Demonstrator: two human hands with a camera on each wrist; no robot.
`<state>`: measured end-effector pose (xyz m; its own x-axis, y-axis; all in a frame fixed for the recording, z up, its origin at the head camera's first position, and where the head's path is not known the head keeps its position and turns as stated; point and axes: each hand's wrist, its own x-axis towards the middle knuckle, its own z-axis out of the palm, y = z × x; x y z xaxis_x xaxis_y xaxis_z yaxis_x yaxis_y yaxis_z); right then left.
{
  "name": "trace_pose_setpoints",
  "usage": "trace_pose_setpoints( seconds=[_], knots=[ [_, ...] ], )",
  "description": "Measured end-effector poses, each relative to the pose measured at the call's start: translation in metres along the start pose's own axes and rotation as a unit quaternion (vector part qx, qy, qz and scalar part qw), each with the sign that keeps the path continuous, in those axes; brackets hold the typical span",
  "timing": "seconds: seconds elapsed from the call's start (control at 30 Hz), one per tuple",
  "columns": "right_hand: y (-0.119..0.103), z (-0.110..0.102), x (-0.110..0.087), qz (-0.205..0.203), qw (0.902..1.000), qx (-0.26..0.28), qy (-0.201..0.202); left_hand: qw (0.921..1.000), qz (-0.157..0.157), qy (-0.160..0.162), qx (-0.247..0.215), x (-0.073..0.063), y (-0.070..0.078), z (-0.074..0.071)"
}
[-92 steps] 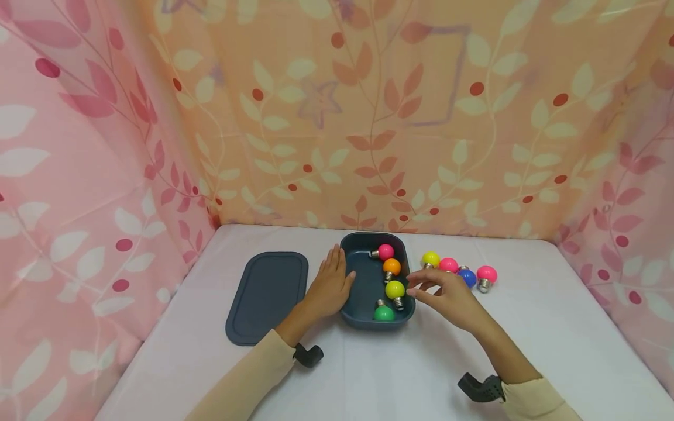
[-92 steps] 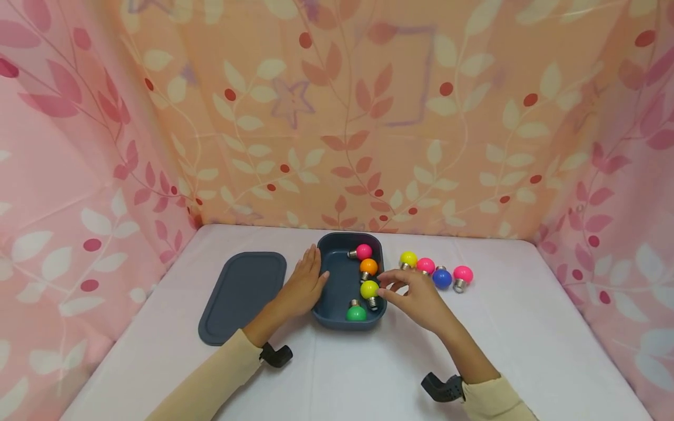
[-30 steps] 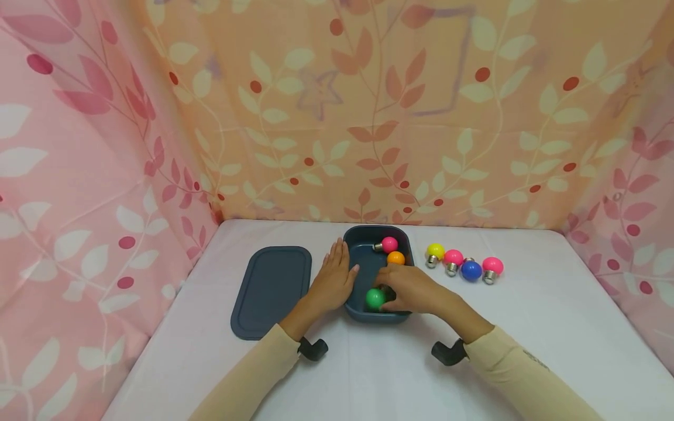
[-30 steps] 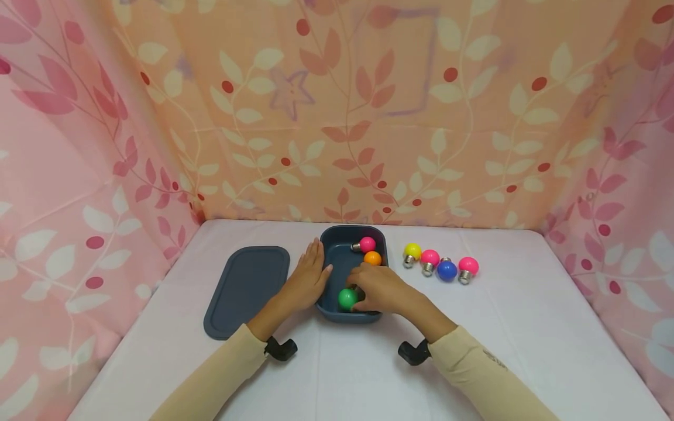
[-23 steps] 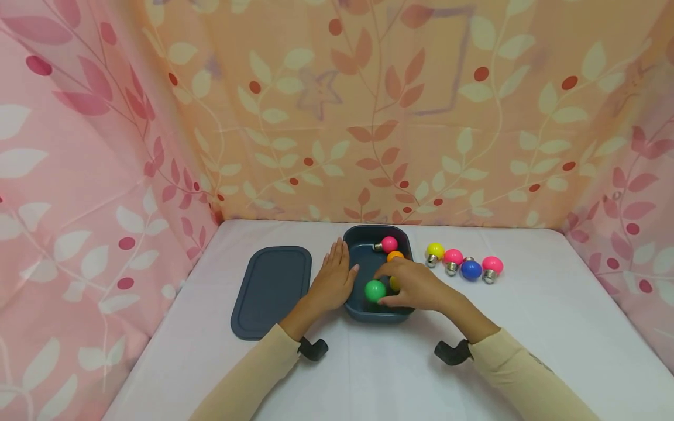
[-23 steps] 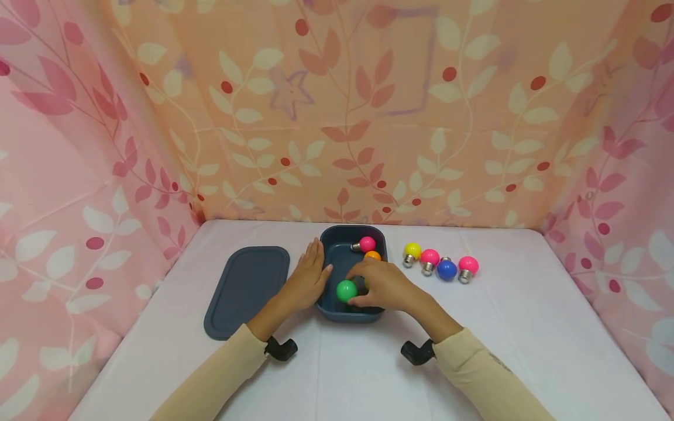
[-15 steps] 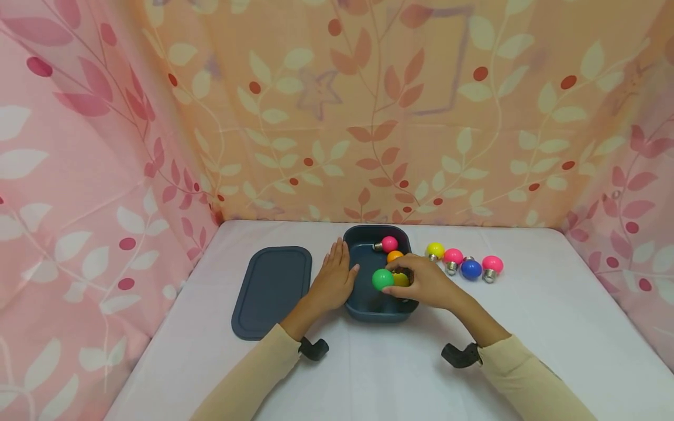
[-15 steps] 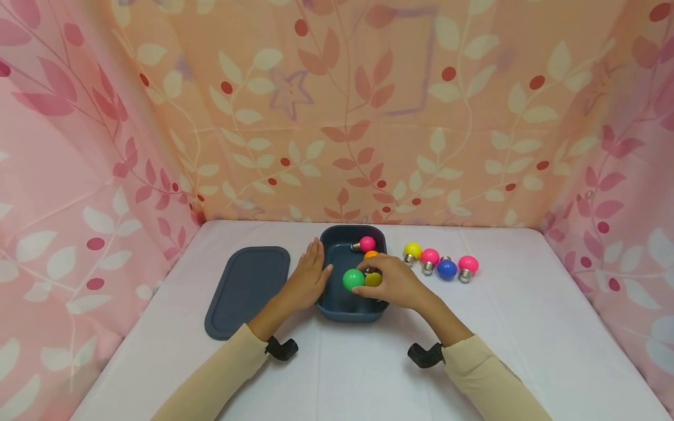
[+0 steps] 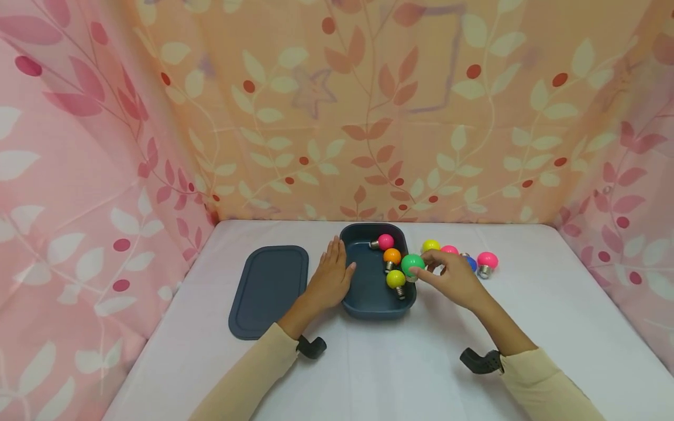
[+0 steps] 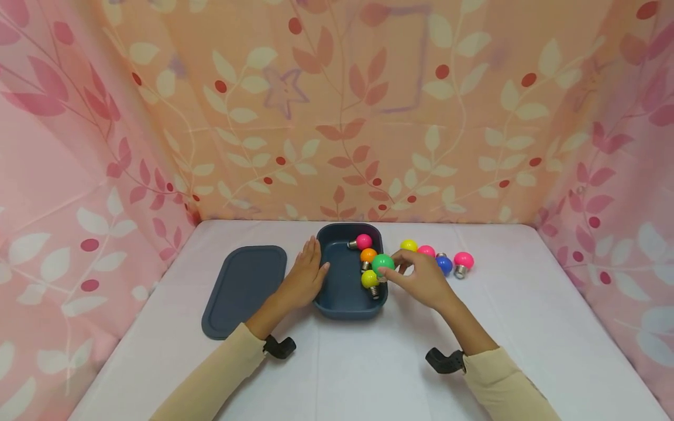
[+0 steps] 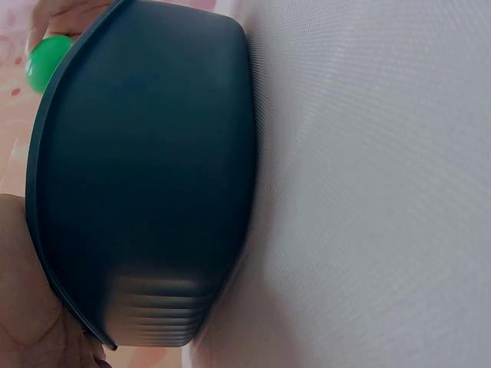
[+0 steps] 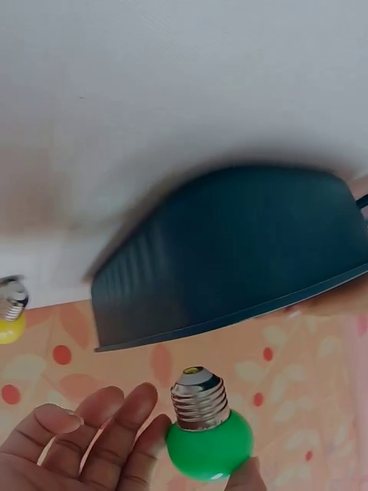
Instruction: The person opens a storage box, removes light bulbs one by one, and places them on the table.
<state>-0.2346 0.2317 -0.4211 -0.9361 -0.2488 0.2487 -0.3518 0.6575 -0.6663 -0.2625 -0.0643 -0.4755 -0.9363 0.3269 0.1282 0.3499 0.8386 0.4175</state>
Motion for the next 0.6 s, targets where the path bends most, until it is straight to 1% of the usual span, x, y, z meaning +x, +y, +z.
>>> trace_pose_setpoints(
  seconds=[0.13,0.33,0.47,0.6],
  knots=[
    [0.007,-0.008,-0.005,0.04,0.9991,0.004,0.009,1.0,-0.002,-0.001,0.0,0.0,0.0,-0.001],
    [0.021,-0.016,-0.009,0.105,0.9945,0.008,0.002,1.0,0.002,0.001,-0.002,-0.001,0.001,-0.002],
    [0.03,-0.019,-0.01,0.131,0.9914,0.0,0.001,1.0,0.003,0.0,-0.001,-0.001,0.001,-0.003],
    [0.038,-0.02,-0.01,0.154,0.9879,-0.009,-0.011,1.0,0.003,-0.002,-0.002,0.0,0.0,-0.002]
  ],
)
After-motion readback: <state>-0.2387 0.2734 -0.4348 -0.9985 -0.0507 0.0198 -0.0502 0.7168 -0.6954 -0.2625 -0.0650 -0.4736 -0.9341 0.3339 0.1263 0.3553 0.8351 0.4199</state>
